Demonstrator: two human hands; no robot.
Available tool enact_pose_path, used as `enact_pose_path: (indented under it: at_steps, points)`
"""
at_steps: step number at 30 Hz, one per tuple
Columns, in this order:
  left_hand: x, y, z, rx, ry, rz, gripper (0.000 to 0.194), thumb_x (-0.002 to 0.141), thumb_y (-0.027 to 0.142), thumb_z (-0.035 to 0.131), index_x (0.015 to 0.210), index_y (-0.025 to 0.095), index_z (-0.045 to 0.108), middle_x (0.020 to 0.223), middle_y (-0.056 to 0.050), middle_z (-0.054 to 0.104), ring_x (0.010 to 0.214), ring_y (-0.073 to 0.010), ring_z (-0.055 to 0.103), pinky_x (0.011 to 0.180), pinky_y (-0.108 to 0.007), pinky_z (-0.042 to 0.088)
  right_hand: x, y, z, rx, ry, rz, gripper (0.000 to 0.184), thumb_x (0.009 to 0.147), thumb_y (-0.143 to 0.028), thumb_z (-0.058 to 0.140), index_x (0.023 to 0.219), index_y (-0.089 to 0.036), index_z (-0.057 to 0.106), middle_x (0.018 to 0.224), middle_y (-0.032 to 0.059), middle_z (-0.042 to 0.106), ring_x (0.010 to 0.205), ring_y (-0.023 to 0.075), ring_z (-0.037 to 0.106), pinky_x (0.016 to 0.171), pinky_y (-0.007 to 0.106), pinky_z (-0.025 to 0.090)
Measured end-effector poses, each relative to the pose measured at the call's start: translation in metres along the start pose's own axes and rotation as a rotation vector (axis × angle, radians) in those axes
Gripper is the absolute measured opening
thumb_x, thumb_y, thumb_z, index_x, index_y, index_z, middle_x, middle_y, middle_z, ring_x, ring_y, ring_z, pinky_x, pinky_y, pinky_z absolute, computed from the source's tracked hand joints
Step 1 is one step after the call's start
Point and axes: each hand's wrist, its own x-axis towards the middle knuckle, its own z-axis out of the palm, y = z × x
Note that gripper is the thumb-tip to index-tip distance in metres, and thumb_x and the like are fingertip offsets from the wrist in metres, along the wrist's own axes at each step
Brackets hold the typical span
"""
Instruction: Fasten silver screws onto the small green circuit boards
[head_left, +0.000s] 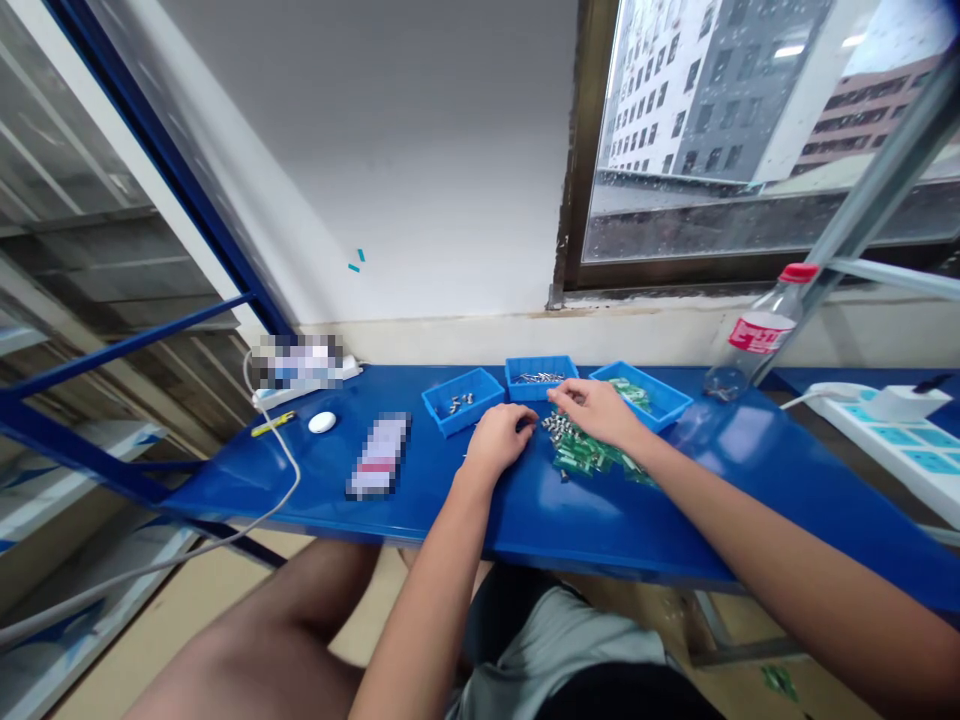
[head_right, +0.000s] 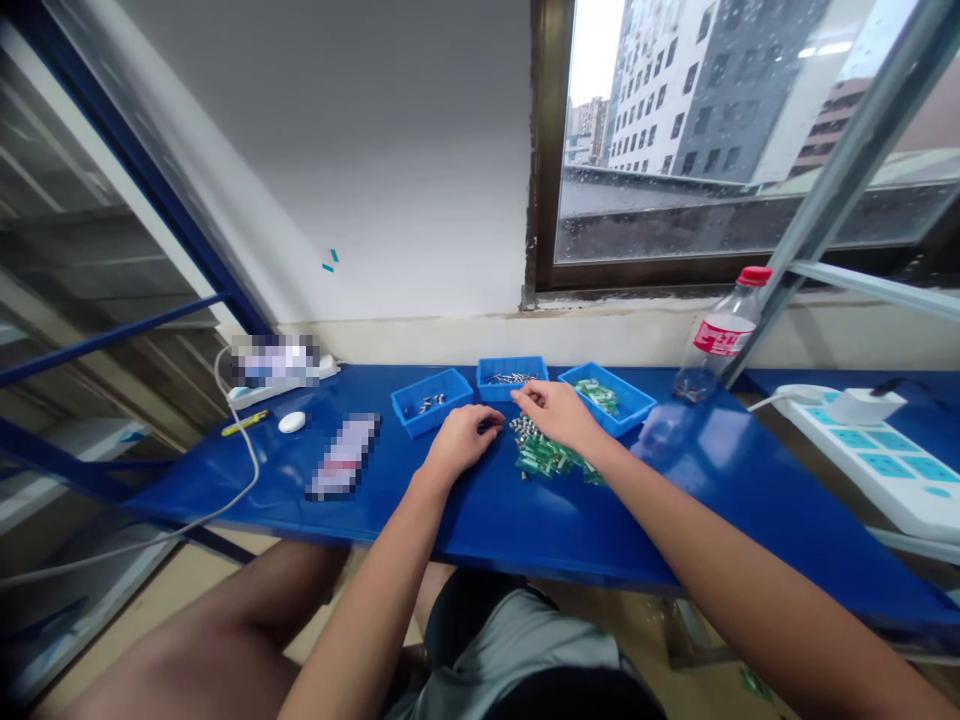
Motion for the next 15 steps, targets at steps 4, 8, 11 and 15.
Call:
enact_pose_path:
  at_steps: [4, 8, 11, 15]
  points:
    - [0.0, 0.0, 0.0, -0.009, 0.001, 0.008, 0.024, 0.089, 0.011, 0.062, 0.105, 0.021, 0.078, 0.107, -0.005, 0.08, 0.097, -0.0214, 0.072, 0.093, -0.031, 0.056, -0.004, 0.003, 0.003, -0.146, -0.026, -0.252, 0.017, 0.094, -0.036, 0.065, 0.099, -0.023, 0.075, 0.099, 0.0066, 0.078, 0.098, 0.0272, 0.067, 0.089, 0.042, 0.054]
    - [0.001, 0.0, 0.002, -0.011, 0.013, 0.013, 0.022, 0.09, 0.013, 0.062, 0.104, 0.021, 0.078, 0.107, -0.005, 0.08, 0.097, -0.0214, 0.072, 0.093, -0.031, 0.055, -0.005, 0.013, 0.008, -0.213, -0.107, -0.377, 0.019, 0.092, -0.029, 0.069, 0.109, -0.024, 0.076, 0.106, 0.0081, 0.077, 0.111, 0.0307, 0.063, 0.098, 0.048, 0.053]
    - [0.002, -0.001, 0.004, -0.016, 0.02, 0.02, 0.021, 0.091, 0.015, 0.062, 0.104, 0.021, 0.077, 0.108, -0.005, 0.079, 0.098, -0.0218, 0.072, 0.093, -0.031, 0.055, -0.005, 0.02, 0.014, -0.243, -0.12, -0.378, 0.02, 0.092, -0.027, 0.068, 0.11, -0.023, 0.076, 0.104, 0.0084, 0.077, 0.109, 0.0304, 0.064, 0.096, 0.048, 0.053]
    - [0.002, -0.002, 0.006, -0.015, 0.029, 0.016, 0.023, 0.089, 0.013, 0.061, 0.104, 0.02, 0.076, 0.106, -0.005, 0.079, 0.098, -0.0213, 0.072, 0.093, -0.031, 0.055, -0.005, 0.022, 0.019, -0.276, -0.121, -0.332, 0.018, 0.094, -0.024, 0.066, 0.109, -0.023, 0.076, 0.102, 0.0076, 0.078, 0.104, 0.0287, 0.065, 0.093, 0.045, 0.054]
